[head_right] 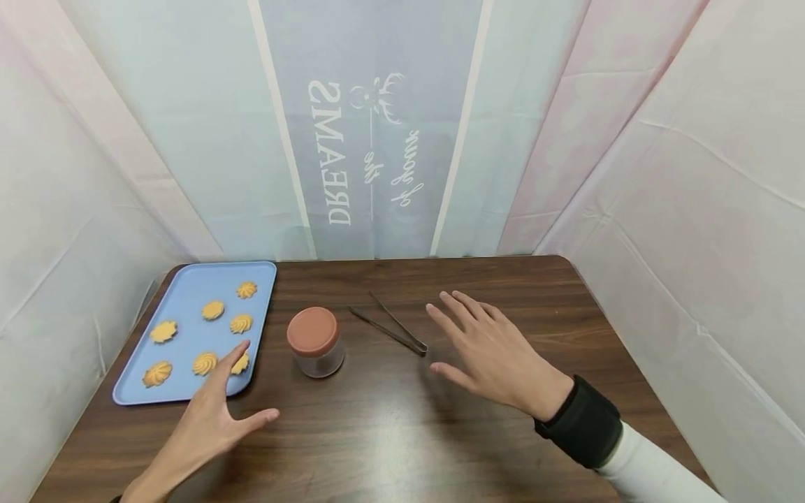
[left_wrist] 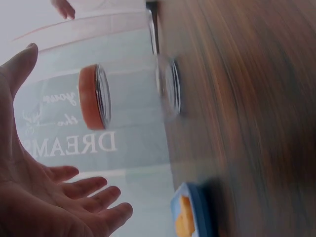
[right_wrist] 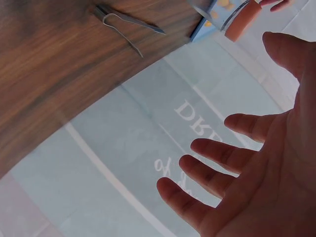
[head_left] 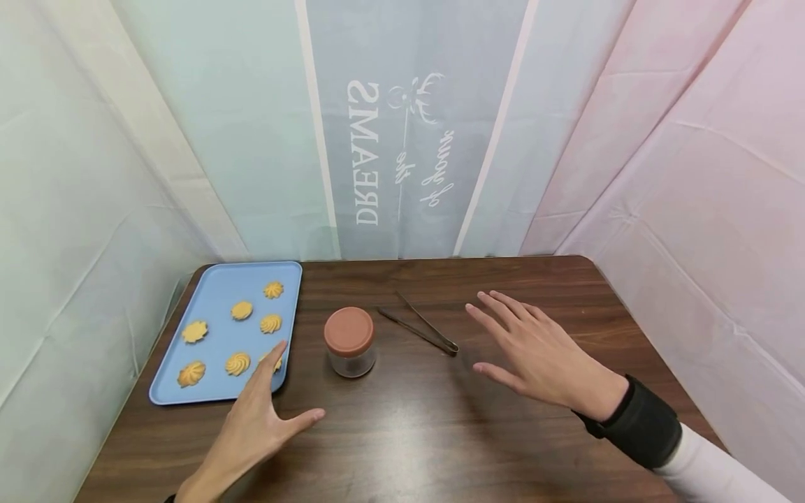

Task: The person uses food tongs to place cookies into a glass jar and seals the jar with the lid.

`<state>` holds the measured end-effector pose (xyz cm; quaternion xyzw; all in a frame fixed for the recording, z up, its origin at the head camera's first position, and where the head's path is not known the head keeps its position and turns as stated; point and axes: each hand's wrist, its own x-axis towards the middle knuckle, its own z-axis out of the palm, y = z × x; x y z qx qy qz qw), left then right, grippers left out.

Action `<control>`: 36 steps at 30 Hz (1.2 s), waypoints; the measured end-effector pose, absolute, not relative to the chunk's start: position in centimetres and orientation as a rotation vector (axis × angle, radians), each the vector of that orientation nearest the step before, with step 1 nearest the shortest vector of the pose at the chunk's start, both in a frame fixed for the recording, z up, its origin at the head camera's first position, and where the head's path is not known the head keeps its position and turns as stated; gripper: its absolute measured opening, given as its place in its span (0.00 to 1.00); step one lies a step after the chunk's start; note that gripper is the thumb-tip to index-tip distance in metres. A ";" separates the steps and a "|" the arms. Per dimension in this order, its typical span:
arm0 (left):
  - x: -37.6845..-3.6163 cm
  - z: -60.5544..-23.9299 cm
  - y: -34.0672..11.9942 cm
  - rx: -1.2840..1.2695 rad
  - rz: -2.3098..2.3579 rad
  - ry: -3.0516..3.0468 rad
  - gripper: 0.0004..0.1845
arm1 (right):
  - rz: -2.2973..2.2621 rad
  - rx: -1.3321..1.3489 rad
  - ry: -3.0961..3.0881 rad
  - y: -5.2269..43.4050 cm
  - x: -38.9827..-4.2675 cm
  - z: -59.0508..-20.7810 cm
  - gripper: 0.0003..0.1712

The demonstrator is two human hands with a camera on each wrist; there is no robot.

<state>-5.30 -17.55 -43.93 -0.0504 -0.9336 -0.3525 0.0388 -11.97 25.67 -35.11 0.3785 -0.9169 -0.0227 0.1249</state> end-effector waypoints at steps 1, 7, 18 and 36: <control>-5.5 -44.0 -17.3 -0.143 -1.117 -2.858 0.66 | -0.077 1.111 -2.669 25.5 -12.1 -34.9 0.49; -6.5 -44.7 -15.9 -0.101 -1.302 -2.818 0.69 | -0.122 1.165 -2.670 24.3 -12.6 -33.9 0.50; -7.4 -45.7 -14.3 -0.057 -1.425 -2.790 0.70 | -0.190 1.285 -2.603 21.4 -13.3 -32.8 0.50; -9.2 -46.8 -13.7 -0.072 -1.528 -2.761 0.70 | -0.285 1.420 -2.625 17.9 -14.8 -31.6 0.48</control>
